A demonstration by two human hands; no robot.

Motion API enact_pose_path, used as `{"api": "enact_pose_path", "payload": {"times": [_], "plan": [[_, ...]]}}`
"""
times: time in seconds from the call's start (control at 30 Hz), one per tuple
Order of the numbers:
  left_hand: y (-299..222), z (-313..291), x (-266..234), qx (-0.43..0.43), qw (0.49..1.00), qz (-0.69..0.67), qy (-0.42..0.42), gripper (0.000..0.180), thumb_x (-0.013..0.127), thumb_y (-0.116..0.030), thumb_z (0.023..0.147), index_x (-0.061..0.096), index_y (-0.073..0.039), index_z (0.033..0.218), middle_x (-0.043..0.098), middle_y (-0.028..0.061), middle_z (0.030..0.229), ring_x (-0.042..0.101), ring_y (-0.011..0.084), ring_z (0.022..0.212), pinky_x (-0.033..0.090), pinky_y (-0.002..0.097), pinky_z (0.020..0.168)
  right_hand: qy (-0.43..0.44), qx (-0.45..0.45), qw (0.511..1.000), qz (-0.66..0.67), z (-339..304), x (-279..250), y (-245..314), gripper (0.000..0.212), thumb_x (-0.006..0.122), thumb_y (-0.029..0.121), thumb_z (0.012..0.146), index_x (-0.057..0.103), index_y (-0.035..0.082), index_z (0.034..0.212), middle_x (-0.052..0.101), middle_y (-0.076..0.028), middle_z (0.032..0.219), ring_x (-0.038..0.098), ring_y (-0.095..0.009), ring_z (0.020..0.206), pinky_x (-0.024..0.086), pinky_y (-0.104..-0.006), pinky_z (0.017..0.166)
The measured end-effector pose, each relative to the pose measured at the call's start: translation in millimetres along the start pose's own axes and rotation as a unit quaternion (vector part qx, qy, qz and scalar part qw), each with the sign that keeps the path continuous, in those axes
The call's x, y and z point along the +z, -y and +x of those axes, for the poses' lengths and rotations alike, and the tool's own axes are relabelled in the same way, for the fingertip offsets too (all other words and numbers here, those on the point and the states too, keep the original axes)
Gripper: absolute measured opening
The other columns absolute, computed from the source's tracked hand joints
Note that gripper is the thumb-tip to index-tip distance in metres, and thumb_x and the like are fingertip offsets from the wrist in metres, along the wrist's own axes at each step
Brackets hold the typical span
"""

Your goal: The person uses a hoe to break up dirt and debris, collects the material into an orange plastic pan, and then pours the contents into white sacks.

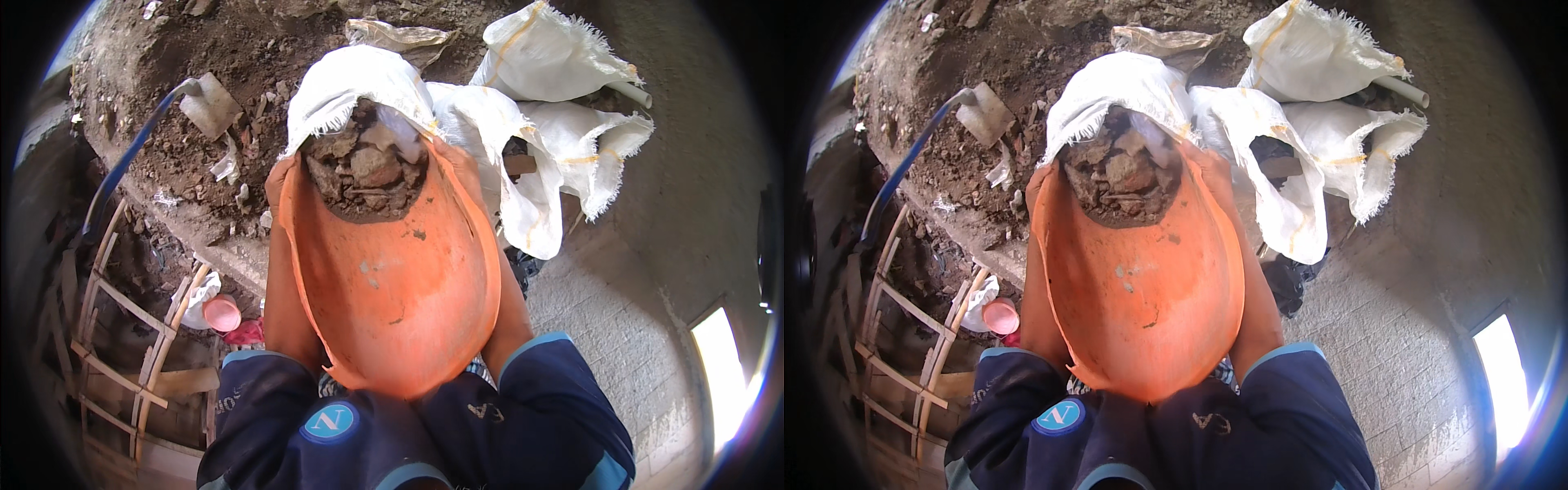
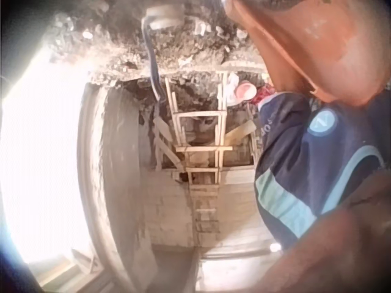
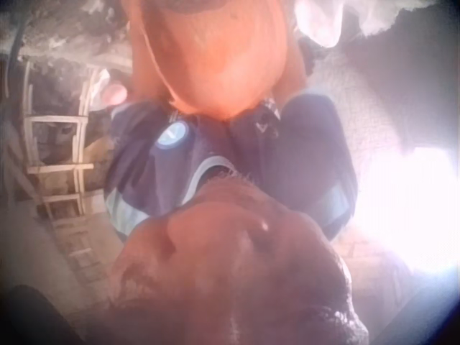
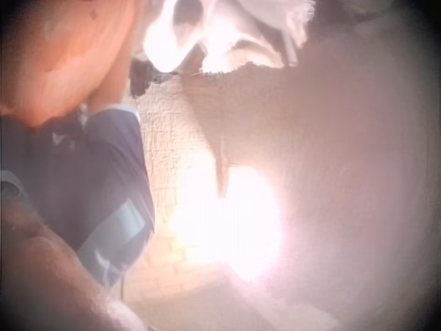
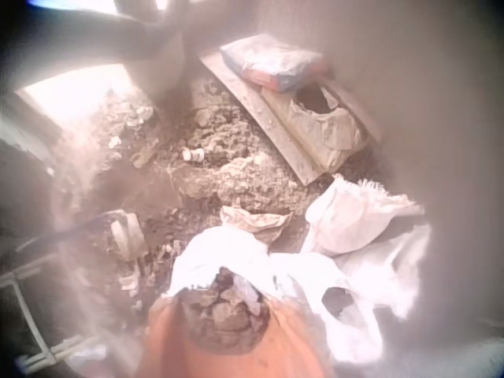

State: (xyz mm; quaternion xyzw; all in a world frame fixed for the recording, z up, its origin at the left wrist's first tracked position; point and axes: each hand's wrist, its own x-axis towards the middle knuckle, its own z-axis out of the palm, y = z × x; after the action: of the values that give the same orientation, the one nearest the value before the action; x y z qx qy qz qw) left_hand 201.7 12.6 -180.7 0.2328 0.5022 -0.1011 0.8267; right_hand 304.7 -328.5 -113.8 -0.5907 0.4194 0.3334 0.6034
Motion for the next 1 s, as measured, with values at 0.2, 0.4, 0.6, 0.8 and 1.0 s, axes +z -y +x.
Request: {"api": "enact_pose_path", "payload": {"times": [0.2,0.4,0.6,0.8,1.0], "plan": [[-35.2,-24.2,16.4,-0.004,1.000,0.011,0.010,0.020,0.066,-0.020,0.086,0.067,-0.001,0.092,0.066,0.0084,0.081,0.060,0.0166,0.069,0.049,0.0295,0.066,0.014,-0.066,0.979,-0.194,-54.3,4.0,54.7,0.043,0.059,0.038,0.092,0.066,-0.002,0.109,0.068,-0.011,0.095,0.063,-0.021,0.087,0.047,-0.0361,0.080],[-73.3,-9.4,33.1,-0.003,0.998,0.063,0.023,0.019,0.066,-0.019,0.087,0.067,-0.001,0.093,0.066,0.0085,0.081,0.060,0.0168,0.069,0.049,0.0295,0.066,-0.005,-0.175,0.922,-0.344,13.9,9.6,66.5,0.040,0.056,0.037,0.095,0.067,0.001,0.108,0.069,-0.006,0.093,0.063,-0.016,0.077,0.048,-0.0307,0.071],[-106.1,9.4,49.4,0.013,0.996,0.087,0.022,0.019,0.065,-0.019,0.087,0.067,-0.001,0.093,0.066,0.0085,0.081,0.060,0.0170,0.069,0.049,0.0296,0.066,0.020,-0.228,0.782,-0.580,-18.2,59.8,138.6,0.039,0.055,0.034,0.094,0.066,0.001,0.111,0.070,-0.008,0.098,0.065,-0.019,0.082,0.049,-0.0319,0.073],[-78.2,-7.6,49.3,0.002,0.996,0.085,0.029,0.018,0.065,-0.018,0.087,0.067,-0.001,0.093,0.066,0.0086,0.081,0.060,0.0172,0.069,0.049,0.0297,0.066,-0.008,-0.193,0.880,-0.433,-5.9,38.4,108.5,0.040,0.055,0.034,0.094,0.064,0.000,0.112,0.069,-0.010,0.101,0.065,-0.021,0.085,0.050,-0.0335,0.076],[-70.7,-19.4,48.9,0.005,0.996,0.076,0.035,0.018,0.065,-0.018,0.087,0.067,-0.002,0.094,0.066,0.0087,0.081,0.060,0.0173,0.070,0.050,0.0298,0.066,0.007,-0.091,0.996,-0.002,-15.5,24.7,104.1,0.041,0.055,0.033,0.094,0.063,-0.001,0.114,0.068,-0.011,0.104,0.065,-0.023,0.088,0.050,-0.0351,0.079]]}}
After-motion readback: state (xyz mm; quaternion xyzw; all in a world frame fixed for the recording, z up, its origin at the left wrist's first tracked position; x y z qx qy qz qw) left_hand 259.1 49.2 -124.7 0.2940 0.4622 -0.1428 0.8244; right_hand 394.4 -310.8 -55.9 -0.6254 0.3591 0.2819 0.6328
